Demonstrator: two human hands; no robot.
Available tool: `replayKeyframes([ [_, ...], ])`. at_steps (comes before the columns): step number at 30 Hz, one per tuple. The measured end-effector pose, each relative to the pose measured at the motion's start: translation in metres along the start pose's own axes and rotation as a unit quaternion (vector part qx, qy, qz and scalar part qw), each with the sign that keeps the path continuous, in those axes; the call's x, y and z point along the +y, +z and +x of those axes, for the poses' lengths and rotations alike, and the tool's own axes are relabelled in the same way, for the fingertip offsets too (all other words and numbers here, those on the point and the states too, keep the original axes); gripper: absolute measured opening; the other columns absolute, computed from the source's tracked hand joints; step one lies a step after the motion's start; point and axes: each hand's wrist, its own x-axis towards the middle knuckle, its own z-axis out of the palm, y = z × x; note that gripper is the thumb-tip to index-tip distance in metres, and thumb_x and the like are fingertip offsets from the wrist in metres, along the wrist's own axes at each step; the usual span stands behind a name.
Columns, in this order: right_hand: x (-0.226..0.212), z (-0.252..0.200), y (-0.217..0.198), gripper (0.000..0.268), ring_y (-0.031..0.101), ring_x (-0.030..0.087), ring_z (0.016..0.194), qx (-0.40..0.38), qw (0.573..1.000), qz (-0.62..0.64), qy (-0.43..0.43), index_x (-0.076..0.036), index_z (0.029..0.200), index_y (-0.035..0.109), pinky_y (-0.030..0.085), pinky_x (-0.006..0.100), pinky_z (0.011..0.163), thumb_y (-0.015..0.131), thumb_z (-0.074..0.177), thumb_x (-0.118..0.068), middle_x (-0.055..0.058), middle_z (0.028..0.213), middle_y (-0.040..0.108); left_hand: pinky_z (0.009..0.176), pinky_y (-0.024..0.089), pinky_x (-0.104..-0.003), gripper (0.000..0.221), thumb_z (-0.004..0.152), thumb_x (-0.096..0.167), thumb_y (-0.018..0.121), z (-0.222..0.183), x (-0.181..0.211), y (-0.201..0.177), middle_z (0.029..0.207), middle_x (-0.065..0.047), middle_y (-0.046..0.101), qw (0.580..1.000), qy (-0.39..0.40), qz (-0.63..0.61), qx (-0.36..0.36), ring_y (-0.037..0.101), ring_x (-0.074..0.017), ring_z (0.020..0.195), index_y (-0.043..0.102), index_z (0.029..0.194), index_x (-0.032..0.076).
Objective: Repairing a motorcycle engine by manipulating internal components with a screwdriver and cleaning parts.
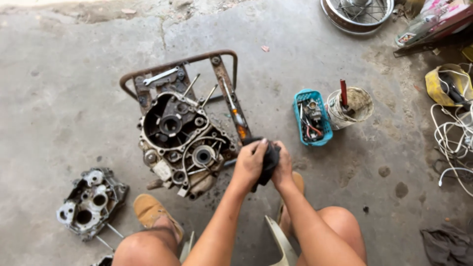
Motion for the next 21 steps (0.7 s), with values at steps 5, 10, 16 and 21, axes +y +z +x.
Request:
replayKeyframes([
  [5,-0.04,-0.002,-0.009,0.038,0.066,0.022,0.089,0.121,0.984,0.107,0.07,-0.016,0.096,0.075,0.051,0.04,0.083,0.065,0.094,-0.052,0.011,0.089,0.072,0.086,0.057,-0.047,0.028,0.095,0.041,0.067,-0.006,0.041,-0.016,0.094,-0.016,0.077,0.997,0.041,0.065,0.017,0.074,-0.0368,0.099,0.075,0.106,0.016],
  [10,-0.121,0.002,-0.015,0.043,0.069,0.021,0.082,0.229,0.899,0.348,0.138,-0.003,0.113,0.069,0.059,0.033,0.074,0.085,0.085,-0.032,0.012,0.095,0.07,0.077,0.058,-0.045,0.041,0.1,0.054,0.057,-0.016,0.057,-0.05,0.082,-0.011,0.077,0.989,0.01,0.119,0.091,0.075,-0.035,0.09,0.078,0.092,0.02],
  [16,-0.169,-0.009,0.015,0.029,0.057,0.009,0.071,0.079,0.989,0.095,-0.084,-0.015,0.083,0.07,0.05,0.022,0.049,0.082,0.095,-0.038,-0.001,0.089,0.069,0.079,0.056,-0.047,0.043,0.097,0.048,0.059,-0.036,0.076,-0.106,0.074,-0.016,0.071,0.953,0.143,0.184,0.194,0.071,-0.0391,0.084,0.074,0.075,0.014],
  [21,-0.22,-0.036,0.033,0.015,0.056,0.004,0.065,-0.208,0.971,0.047,-0.107,-0.016,0.096,0.078,0.049,0.02,0.054,0.082,0.091,-0.03,-0.002,0.068,0.066,0.112,0.037,-0.054,0.053,0.086,0.033,0.06,-0.072,0.116,-0.145,0.134,-0.019,0.066,0.929,0.293,0.193,0.12,0.053,-0.0415,0.135,0.066,0.135,0.013],
])
